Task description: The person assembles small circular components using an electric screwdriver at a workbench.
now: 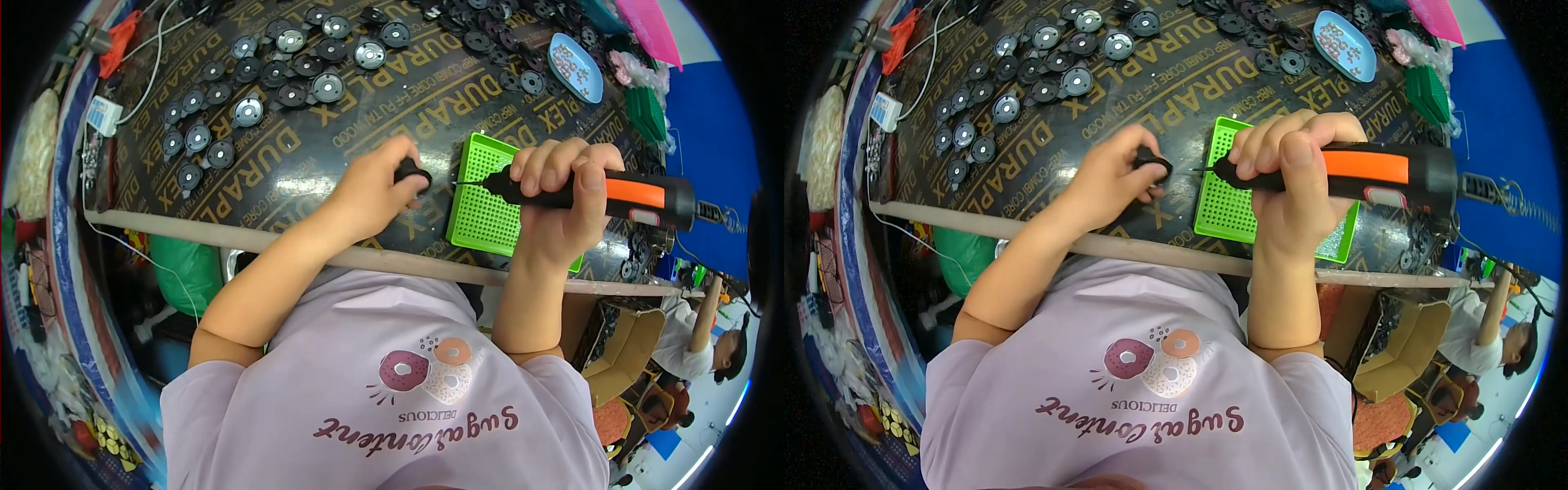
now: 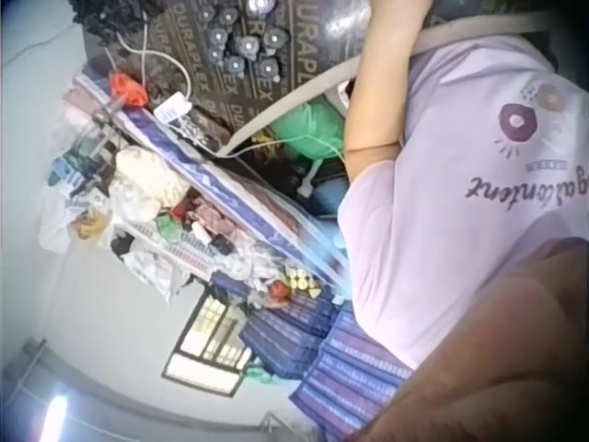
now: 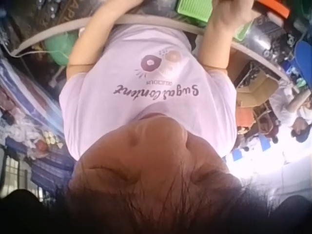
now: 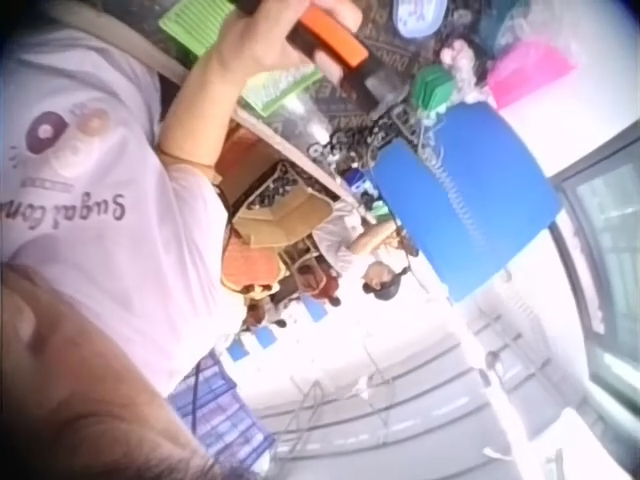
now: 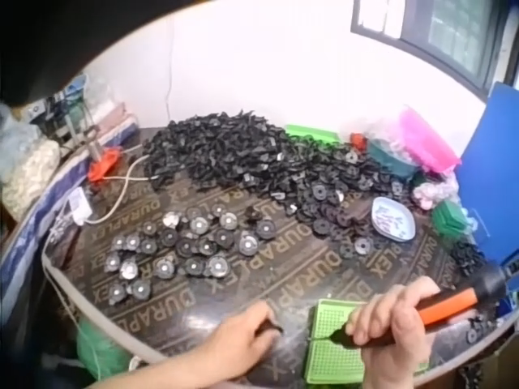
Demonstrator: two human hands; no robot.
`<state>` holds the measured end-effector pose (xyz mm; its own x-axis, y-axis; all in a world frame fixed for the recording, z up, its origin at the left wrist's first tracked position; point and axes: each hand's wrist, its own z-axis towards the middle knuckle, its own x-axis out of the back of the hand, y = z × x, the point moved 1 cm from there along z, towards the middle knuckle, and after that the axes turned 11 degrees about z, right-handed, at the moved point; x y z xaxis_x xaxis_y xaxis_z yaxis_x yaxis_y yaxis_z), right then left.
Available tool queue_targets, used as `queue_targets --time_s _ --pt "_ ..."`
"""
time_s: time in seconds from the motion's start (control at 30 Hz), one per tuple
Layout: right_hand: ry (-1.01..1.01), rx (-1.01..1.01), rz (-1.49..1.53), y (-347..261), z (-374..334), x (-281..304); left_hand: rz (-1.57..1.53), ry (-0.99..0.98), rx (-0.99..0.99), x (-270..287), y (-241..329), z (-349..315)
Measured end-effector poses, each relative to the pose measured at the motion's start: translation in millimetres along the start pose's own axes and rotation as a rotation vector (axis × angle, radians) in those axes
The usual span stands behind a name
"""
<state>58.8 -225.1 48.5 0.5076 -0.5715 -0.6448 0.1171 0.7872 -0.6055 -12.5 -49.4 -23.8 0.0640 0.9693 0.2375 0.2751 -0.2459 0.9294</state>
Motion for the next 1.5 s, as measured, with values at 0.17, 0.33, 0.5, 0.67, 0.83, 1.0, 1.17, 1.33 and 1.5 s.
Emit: queue_targets --time_s 0.17,0.33,0.5,0.67,0.83,1.0,1.17,1.33,1.5 --pt "-0.086 0.002 -0.038 22 -8 -12 -0.312 -0.138 0.162 -15 -17 2" --pt "-0.109 -0.017 -0.117 37 -17 -13 -0.27 -0.148 0.155 -13 -17 4" --pt "-0.123 0.006 -0.195 47 -17 -9 -0.252 -0.16 0.145 -15 -22 5" --pt "-0.077 -0.064 -0.174 50 -18 -12 -0.289 -0.166 0.134 -15 -24 5" --pt "-0.276 -0.125 -0.237 48 -16 -23 -0.323 -0.156 0.108 -14 -28 6" --pt "-0.283 -0.115 -0.237 52 -14 -16 -0.306 -0.158 0.112 -14 -24 5" --pt "-0.383 -0.1 -0.24 49 -13 -14 -0.312 -0.125 0.056 -18 -28 7" --pt "-0.41 -0.021 -0.067 19 4 -16 -0.223 -0.105 0.179 -15 -16 -1" --pt "0.179 0.156 -0.397 -2 23 34 -0.393 -0.164 0.186 -14 -11 -3"
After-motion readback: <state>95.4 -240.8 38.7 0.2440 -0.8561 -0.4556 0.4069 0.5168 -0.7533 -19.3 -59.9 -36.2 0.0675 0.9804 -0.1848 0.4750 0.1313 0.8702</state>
